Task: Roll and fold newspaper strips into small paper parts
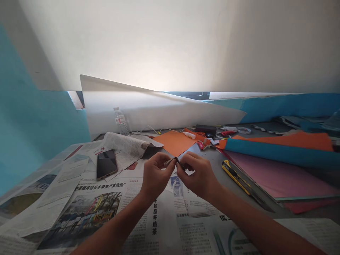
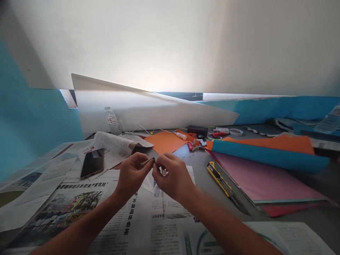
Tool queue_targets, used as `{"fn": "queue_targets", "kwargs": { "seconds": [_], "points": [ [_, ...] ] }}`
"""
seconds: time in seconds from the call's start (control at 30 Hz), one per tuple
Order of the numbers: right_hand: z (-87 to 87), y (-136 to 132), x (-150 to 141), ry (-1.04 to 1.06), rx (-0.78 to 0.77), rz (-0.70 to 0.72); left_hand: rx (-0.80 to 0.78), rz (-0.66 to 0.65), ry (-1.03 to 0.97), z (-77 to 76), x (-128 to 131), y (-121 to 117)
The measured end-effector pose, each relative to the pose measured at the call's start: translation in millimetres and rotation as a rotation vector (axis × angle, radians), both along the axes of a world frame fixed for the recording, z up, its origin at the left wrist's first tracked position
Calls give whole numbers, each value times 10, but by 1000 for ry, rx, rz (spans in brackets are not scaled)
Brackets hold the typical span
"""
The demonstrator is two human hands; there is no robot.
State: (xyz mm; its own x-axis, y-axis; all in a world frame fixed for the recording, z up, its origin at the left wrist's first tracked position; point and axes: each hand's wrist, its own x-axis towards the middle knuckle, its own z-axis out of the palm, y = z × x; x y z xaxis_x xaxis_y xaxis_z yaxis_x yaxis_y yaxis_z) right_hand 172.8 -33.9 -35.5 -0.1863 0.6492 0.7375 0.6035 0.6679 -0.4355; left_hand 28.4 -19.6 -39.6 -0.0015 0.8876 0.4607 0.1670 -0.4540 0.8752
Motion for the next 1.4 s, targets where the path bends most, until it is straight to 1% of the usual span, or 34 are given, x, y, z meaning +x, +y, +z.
{"fn": "queue_targets", "kwargs": {
  "seconds": [0.1, 0.23, 0.3, 0.33, 0.43, 0.53, 0.63, 0.8, 0.9, 1.0, 1.07, 1.2, 1.4],
  "points": [
    [-4, 22, 21, -12, 1, -14, 40, -20, 0, -14, 11, -44],
    [-13, 82, 97, -51, 51, -49, 91, -123, 54, -11, 14, -123],
    [-14, 101, 126, -67, 80, -53, 85, -158, 21, -5, 9, -127],
    [-13, 105, 136, -82, 92, -52, 47, -175, -23, 1, 3, -115],
    [-12, 101, 151, -158, 130, -45, -159, -216, -166, 32, -31, -48],
    [-32, 93, 156, -254, 188, -48, -302, -239, -193, 72, -67, 1],
    [-63, 99, 156, -300, 226, -51, -368, -257, -247, 96, -88, 9],
    [-78, 104, 133, -265, 185, 1, -514, -309, -426, 105, -108, 22],
    [-67, 80, 117, -319, 179, -7, -572, -265, -519, 105, -96, 25],
    [-68, 57, 98, -371, 156, -16, -590, -223, -591, 103, -68, 10],
    [-79, 54, 81, -335, 135, 5, -590, -212, -653, 107, -50, 1],
    [-108, 71, 51, -147, 85, 72, -608, -200, -813, 129, -24, -9],
    [-125, 100, 39, 75, 82, 36, -657, -206, -957, 134, 51, -62]
  ]
}}
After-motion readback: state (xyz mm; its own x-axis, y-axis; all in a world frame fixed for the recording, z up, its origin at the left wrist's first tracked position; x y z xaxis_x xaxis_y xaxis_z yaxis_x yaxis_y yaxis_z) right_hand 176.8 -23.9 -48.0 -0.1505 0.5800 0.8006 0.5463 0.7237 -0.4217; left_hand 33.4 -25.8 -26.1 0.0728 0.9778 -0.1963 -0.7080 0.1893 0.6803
